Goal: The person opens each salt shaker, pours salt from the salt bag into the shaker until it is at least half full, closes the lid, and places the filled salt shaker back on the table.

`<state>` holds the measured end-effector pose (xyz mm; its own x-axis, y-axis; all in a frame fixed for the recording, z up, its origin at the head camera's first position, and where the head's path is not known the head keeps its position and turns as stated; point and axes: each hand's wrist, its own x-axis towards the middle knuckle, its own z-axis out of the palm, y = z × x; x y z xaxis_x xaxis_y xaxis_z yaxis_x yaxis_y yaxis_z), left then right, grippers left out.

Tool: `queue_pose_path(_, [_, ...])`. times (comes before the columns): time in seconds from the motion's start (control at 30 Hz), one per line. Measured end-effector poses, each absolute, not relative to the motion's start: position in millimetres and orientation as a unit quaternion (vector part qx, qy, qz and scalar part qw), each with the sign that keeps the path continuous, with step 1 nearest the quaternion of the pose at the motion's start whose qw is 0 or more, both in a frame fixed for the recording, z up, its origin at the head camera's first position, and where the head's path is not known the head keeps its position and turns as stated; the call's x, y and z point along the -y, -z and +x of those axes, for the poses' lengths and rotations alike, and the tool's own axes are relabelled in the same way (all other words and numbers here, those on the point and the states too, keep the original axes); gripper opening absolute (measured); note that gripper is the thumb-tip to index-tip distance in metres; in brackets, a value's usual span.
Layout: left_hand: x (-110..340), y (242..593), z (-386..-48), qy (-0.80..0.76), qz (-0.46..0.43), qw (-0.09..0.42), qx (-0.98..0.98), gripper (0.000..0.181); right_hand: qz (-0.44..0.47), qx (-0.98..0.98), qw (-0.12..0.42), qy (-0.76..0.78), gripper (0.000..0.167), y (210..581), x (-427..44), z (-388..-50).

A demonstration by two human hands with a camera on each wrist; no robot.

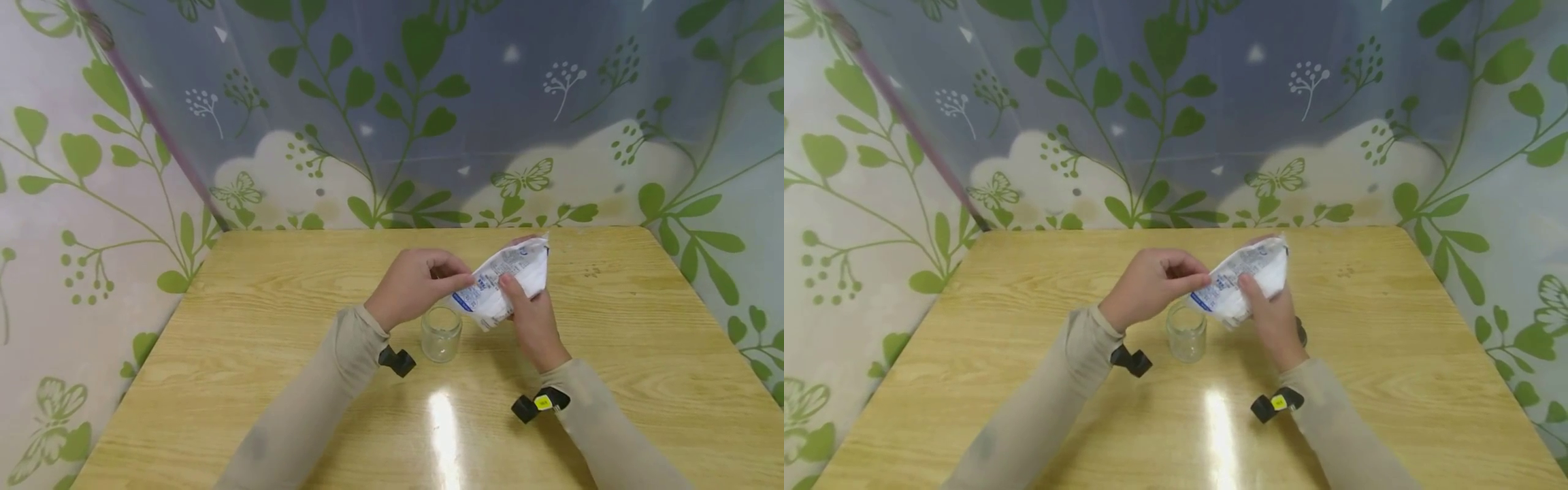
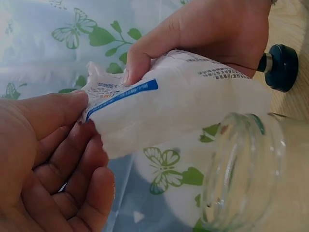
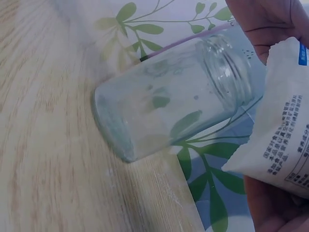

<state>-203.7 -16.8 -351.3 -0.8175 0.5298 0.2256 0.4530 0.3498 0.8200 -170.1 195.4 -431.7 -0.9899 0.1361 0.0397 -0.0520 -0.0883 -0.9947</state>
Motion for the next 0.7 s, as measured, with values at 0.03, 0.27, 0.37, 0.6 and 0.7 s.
queue_pose_path(0.03, [17.5,353.5,-204.2,-0.486,0.298,0.044,-0.820,0.012,-0.036,0.679,0.063,-0.730,0.039,432.0,-196.1,-170.4])
queue_pose_path(0.27, [23.8,364.3,-204.1,-0.474,0.304,0.046,-0.825,0.012,-0.044,0.711,0.065,-0.699,0.051,433.9,-198.0,-172.2])
queue_pose_path(0.37, [27.1,366.9,-202.4,-0.460,0.317,0.031,-0.829,0.010,-0.040,0.711,0.071,-0.698,0.052,434.2,-197.8,-172.5])
queue_pose_path(0.6, [29.0,372.0,-196.2,-0.440,0.336,-0.023,-0.833,0.008,-0.040,0.721,0.067,-0.689,0.056,432.5,-197.7,-171.6])
queue_pose_path(0.7, [26.9,372.9,-195.1,-0.423,0.341,-0.058,-0.837,0.008,-0.037,0.722,0.071,-0.688,0.056,431.0,-198.3,-171.8])
